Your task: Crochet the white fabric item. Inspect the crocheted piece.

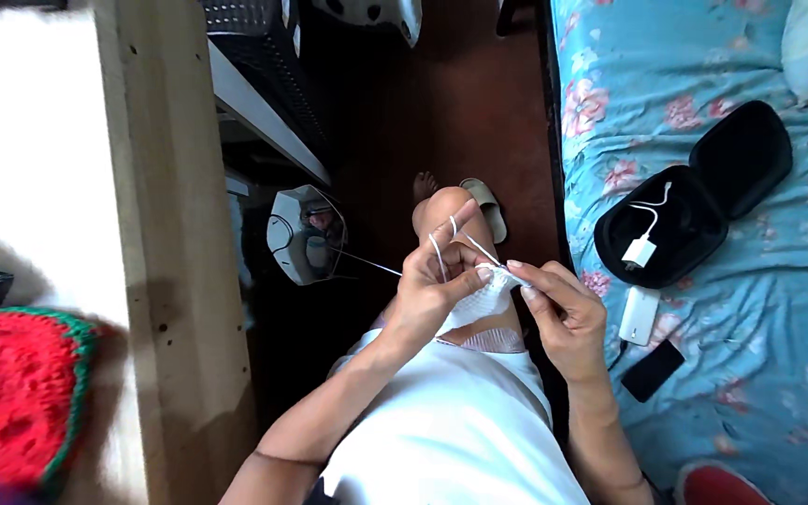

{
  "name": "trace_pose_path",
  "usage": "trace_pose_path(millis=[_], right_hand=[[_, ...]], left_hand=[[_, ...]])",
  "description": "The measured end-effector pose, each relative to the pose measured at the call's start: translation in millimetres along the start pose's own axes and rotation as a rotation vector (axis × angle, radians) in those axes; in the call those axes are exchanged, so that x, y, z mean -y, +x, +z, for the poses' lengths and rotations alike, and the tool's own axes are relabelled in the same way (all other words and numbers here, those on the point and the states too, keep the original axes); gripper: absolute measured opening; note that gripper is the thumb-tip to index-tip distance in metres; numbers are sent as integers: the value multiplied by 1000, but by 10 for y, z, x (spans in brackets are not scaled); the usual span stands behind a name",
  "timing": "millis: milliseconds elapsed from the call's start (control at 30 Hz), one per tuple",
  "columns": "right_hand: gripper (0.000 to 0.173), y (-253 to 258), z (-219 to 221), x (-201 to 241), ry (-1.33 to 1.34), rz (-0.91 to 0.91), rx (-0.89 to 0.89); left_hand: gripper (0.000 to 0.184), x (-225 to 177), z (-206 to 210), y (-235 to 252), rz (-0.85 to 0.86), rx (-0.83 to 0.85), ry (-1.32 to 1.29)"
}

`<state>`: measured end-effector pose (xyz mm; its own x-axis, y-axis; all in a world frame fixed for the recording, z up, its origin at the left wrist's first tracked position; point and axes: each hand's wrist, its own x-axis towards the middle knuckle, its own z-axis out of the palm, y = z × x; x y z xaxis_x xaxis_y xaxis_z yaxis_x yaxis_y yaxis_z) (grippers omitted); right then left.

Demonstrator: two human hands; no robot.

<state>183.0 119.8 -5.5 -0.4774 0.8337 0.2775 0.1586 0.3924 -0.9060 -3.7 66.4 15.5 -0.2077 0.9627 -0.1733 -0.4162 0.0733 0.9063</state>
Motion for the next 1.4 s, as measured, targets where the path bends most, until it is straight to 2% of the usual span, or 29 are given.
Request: trace_pose_path(millis=[267, 633, 900, 1067, 1233, 1300, 1333, 1400], right_hand=[[31, -7, -71, 3, -404, -228, -2], [32, -25, 19, 108, -684, -321, -58], [32, -28, 47, 135, -685, -305, -74], [30, -30, 91, 95, -644, -321, -84], [25, -25, 89, 12, -311, -216, -76], [24, -23, 92, 19, -283, -193, -72], [25, -23, 99, 36, -290, -184, -74], [27, -16, 122, 119, -314, -143, -82]], left_hand=[[68, -25, -10, -4, -41, -70, -13], [70, -3, 16, -17, 64, -105, 79], [68, 11, 25, -18, 121, -98, 90], [67, 24, -4, -14, 60, -87, 49], [69, 29, -29, 11, -113, -60, -138], [75, 63, 0, -10, -46, -70, -45], [78, 89, 23, -34, 55, -72, 69], [77, 217, 51, -75, 398, -59, 380]])
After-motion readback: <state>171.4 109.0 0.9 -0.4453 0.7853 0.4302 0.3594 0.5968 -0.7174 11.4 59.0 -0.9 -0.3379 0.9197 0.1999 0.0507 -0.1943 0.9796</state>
